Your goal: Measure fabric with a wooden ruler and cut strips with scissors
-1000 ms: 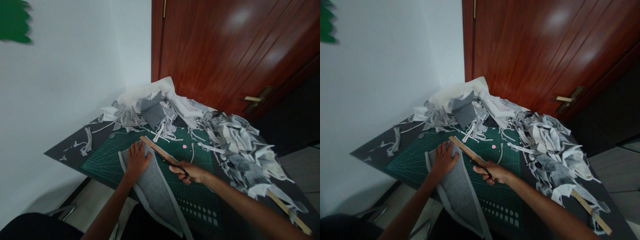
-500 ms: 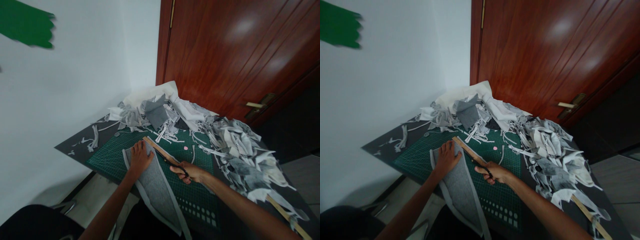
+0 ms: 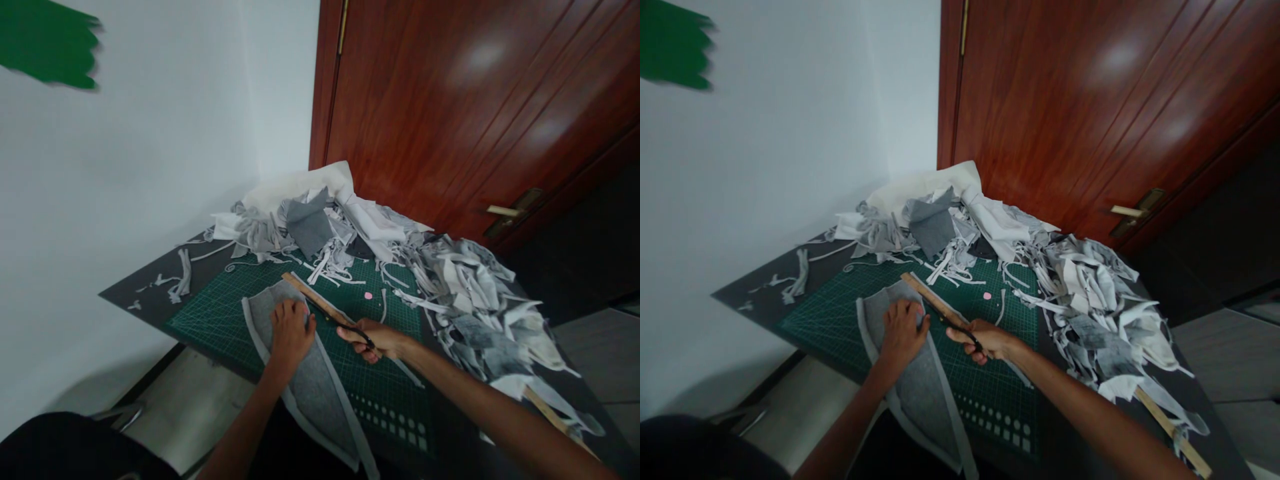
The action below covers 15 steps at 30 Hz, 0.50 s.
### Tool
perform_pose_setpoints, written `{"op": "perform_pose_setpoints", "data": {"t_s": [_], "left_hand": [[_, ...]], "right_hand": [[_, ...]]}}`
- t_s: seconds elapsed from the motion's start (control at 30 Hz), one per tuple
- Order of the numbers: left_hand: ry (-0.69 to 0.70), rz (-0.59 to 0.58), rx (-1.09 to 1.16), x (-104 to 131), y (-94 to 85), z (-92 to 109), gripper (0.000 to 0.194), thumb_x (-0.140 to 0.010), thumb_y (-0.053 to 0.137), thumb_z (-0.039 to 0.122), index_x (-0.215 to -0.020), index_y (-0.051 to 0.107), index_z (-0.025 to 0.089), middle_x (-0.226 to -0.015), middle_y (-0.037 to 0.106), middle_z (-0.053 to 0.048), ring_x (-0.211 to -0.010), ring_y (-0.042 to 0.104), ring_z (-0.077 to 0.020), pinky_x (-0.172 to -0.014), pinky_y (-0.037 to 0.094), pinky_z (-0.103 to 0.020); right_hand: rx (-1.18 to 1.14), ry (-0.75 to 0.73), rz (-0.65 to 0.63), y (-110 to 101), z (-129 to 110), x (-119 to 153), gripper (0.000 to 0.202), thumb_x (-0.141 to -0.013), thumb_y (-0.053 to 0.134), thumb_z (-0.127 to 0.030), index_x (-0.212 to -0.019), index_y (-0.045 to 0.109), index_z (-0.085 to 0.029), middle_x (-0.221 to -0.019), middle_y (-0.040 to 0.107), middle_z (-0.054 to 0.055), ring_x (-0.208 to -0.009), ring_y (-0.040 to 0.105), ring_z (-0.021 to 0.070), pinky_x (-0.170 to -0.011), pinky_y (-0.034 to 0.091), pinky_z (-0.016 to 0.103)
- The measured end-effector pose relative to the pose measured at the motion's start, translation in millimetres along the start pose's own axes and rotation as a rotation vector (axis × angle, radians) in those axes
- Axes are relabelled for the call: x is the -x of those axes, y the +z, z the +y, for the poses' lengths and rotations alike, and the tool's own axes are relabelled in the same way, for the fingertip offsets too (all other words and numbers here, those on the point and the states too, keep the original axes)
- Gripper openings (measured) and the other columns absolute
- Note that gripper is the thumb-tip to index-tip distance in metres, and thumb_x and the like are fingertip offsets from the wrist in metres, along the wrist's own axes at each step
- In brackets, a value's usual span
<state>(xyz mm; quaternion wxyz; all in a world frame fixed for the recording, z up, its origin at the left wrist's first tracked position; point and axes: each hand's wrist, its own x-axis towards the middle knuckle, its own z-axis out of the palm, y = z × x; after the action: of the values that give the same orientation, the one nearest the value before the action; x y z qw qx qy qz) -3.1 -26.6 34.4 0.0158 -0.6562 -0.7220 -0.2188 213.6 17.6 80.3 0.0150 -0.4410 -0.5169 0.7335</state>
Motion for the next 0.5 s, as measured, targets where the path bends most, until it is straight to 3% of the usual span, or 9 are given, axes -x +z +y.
{"op": "perform_pose_setpoints", "data": {"t_s": [0.17, 0.5], "left_hand": [[0.015, 0.002, 0.033, 0.4, 2.7, -3.0, 0.012, -0.096, 0.058, 0.025, -0.101, 0.066, 0.018, -0.111, 0.058, -0.012, -0.111, 0.054, -0.0326, -0.099, 0.045, -0.048], [0.037, 0.007, 0.091, 1.1, 4.7, -4.6, 0.012, -0.097, 0.056, 0.022, -0.098, 0.067, 0.02, -0.11, 0.058, -0.01, -0.11, 0.054, -0.0311, -0.099, 0.046, -0.049]], "right_hand": [[0.012, 0.045, -0.001, -1.1, -12.3, -3.8, 0.072, -0.065, 0.082, -0.08, -0.066, 0.038, -0.024, -0.044, 0.039, -0.013, -0.033, 0.035, 0.0025, -0.03, 0.029, 0.015], [0.035, 0.059, 0.026, 1.0, -23.2, -16.4, 0.069, -0.069, 0.081, -0.077, -0.069, 0.038, -0.023, -0.047, 0.041, -0.013, -0.033, 0.033, 0.0017, -0.03, 0.029, 0.014]]}}
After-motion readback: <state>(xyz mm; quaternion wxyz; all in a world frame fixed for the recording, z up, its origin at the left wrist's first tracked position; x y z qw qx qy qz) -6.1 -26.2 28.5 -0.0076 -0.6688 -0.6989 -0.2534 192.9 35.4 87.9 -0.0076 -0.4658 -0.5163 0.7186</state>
